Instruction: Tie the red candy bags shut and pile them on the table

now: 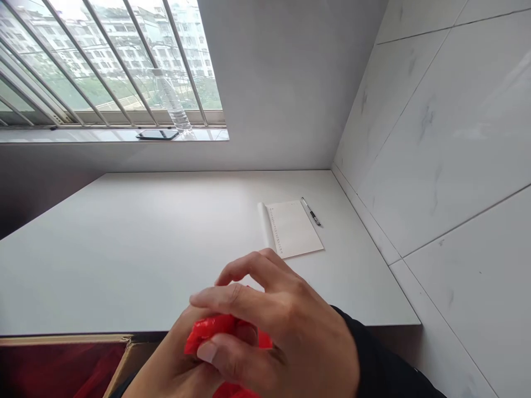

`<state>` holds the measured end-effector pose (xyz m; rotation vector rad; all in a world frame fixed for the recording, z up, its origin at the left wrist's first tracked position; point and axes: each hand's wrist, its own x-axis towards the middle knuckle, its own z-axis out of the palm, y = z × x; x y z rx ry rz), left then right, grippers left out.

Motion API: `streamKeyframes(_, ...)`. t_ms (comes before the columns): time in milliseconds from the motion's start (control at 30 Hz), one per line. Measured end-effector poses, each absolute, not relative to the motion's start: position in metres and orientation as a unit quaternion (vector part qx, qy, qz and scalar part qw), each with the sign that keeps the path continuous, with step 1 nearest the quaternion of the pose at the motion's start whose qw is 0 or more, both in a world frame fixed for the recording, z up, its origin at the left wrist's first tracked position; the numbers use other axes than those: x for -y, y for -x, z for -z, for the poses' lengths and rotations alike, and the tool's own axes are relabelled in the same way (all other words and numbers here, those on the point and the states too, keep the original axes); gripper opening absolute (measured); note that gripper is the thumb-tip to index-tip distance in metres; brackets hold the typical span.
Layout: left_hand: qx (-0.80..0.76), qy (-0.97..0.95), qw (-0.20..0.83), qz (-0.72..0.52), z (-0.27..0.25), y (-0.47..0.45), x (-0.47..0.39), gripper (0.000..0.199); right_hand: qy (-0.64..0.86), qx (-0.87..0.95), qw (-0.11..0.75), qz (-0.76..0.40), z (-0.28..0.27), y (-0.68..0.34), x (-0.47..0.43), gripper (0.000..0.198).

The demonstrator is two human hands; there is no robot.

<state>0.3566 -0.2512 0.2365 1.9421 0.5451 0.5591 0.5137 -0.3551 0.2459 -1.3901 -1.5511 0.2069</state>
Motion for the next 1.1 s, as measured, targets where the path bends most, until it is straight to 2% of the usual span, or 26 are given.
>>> streamKeyframes(67, -0.265, -0.785, 0.511, -0.228, -0.239, -0.357, 0.250, 0.012, 0.578, 0.620, 0.517, -0.120, -0.242, -0.519, 0.353, 0.032)
streamKeyframes(167, -0.319, -0.707, 0.597, -0.203, -0.244, -0.360, 0.249, 0.029, 0.565, 0.607, 0.544, -0.129, -0.239, -0.523, 0.352, 0.019)
streamKeyframes(267, -0.290, -0.626, 0.707, -0.153, -0.249, -0.364, 0.242, 0.032, 0.556, 0.600, 0.567, -0.099, -0.241, -0.521, 0.353, 0.019)
streamKeyframes(367, -0.246, -0.631, 0.727, -0.115, -0.250, -0.362, 0.229, 0.031, 0.529, 0.636, 0.555, -0.092, -0.241, -0.515, 0.355, 0.013)
streamKeyframes(433, -0.213, -0.677, 0.699, -0.085, -0.249, -0.358, 0.221, 0.026, 0.510, 0.652, 0.551, -0.109, -0.239, -0.511, 0.354, 0.003)
streamKeyframes(567, -0.182, -0.739, 0.645, -0.066, -0.248, -0.350, 0.217, 0.015, 0.522, 0.612, 0.575, -0.150, -0.224, -0.512, 0.344, 0.045)
streamKeyframes(633, -0.156, -0.793, 0.582, -0.091, -0.246, -0.349, 0.217, 0.006, 0.504, 0.645, 0.548, -0.173, -0.215, -0.515, 0.337, 0.067)
streamKeyframes(667, -0.138, -0.828, 0.530, -0.117, -0.245, -0.349, 0.216, 0.007, 0.496, 0.664, 0.529, -0.184, -0.211, -0.517, 0.334, 0.073)
streamKeyframes(700, -0.118, -0.862, 0.471, -0.147, -0.243, -0.349, 0.216, 0.018, 0.496, 0.675, 0.512, -0.191, -0.207, -0.519, 0.331, 0.073)
streamKeyframes(800, -0.078, -0.920, 0.304, -0.235, -0.239, -0.349, 0.212, 0.046, 0.536, 0.648, 0.503, -0.199, -0.202, -0.521, 0.325, 0.055)
streamKeyframes(933, -0.088, -0.920, 0.181, -0.336, -0.234, -0.345, 0.212, 0.048, 0.539, 0.607, 0.535, -0.234, -0.206, -0.520, 0.322, 0.050)
streamKeyframes(1100, -0.100, -0.893, 0.116, -0.424, -0.226, -0.347, 0.216, 0.046, 0.486, 0.578, 0.587, -0.293, -0.212, -0.517, 0.317, 0.035)
